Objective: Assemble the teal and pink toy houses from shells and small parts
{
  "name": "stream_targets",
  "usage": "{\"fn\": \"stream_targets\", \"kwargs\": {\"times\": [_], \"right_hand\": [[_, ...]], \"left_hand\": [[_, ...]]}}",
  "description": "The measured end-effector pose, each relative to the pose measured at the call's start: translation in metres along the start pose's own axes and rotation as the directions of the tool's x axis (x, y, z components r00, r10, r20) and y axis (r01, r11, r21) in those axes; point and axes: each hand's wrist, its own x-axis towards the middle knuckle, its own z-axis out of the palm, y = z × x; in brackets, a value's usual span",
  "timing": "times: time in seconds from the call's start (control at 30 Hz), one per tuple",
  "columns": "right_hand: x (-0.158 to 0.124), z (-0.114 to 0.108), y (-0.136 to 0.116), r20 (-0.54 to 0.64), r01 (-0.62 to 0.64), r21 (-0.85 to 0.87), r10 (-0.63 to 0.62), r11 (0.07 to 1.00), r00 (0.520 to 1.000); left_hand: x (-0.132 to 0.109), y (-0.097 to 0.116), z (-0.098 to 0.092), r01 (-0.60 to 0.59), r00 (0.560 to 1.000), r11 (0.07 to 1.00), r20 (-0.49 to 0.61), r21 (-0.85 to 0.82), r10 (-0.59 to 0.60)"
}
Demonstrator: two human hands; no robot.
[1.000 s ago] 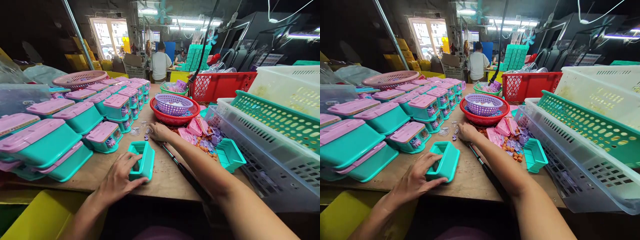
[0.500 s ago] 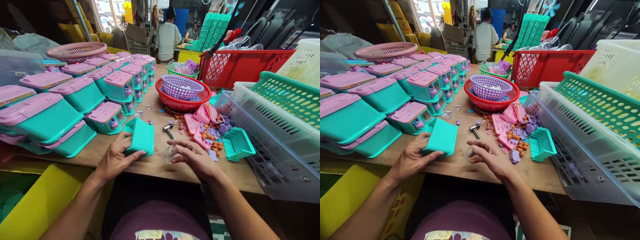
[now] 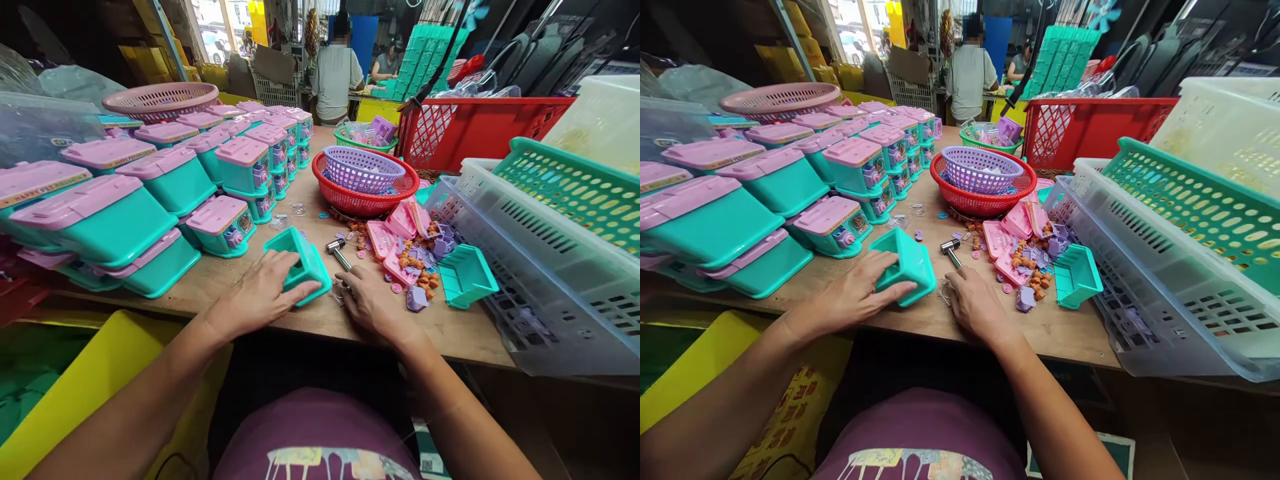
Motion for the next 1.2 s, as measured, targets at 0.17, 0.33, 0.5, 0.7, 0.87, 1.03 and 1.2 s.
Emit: {"fn": "stream_targets", "kwargs": {"times": [0.17,0.33,0.5,0.7,0.87,1.03,1.2], "right_hand": [[-0.002,-0.013,0.011,0.099,0.115,0.033,-0.118,0.993,0.988],[0.004,-0.024,0.024,0.208,0.130,-0.068,-0.113,0.989,0.972],[0.007,-0.027,0.030,0.194,0.139,-0.031,-0.130,0.990,0.972],[0.012,-0.024,0.019,0.199,0.025,-0.050,-0.014,0.998,0.980],[0.002,-0.028,0.014,0.123,-0.201,-0.117,0.215,0.973,0.969],[-0.014,-0.022,0.015,-0.021,-0.283,0.275,0.300,0.919,0.954],[-0.019,-0.014,0.010,0.044,-0.261,0.702,0.325,0.663,0.945]], "left_hand": [[0.004,-0.005,-0.021,-0.367,0.912,0.911,0.267,0.190,0.312],[0.020,-0.014,-0.028,-0.418,0.890,0.828,0.353,0.374,0.290],[0.033,-0.011,-0.025,-0.449,0.883,0.782,0.351,0.433,0.312],[0.037,-0.001,-0.023,-0.309,0.943,0.807,0.271,0.504,0.191],[0.035,0.006,-0.016,-0.064,0.993,0.872,0.116,0.484,0.008],[0.042,0.007,-0.011,0.048,0.991,0.945,0.102,0.324,-0.085],[0.047,0.006,-0.002,0.063,0.973,0.949,0.193,0.309,-0.127]]}}
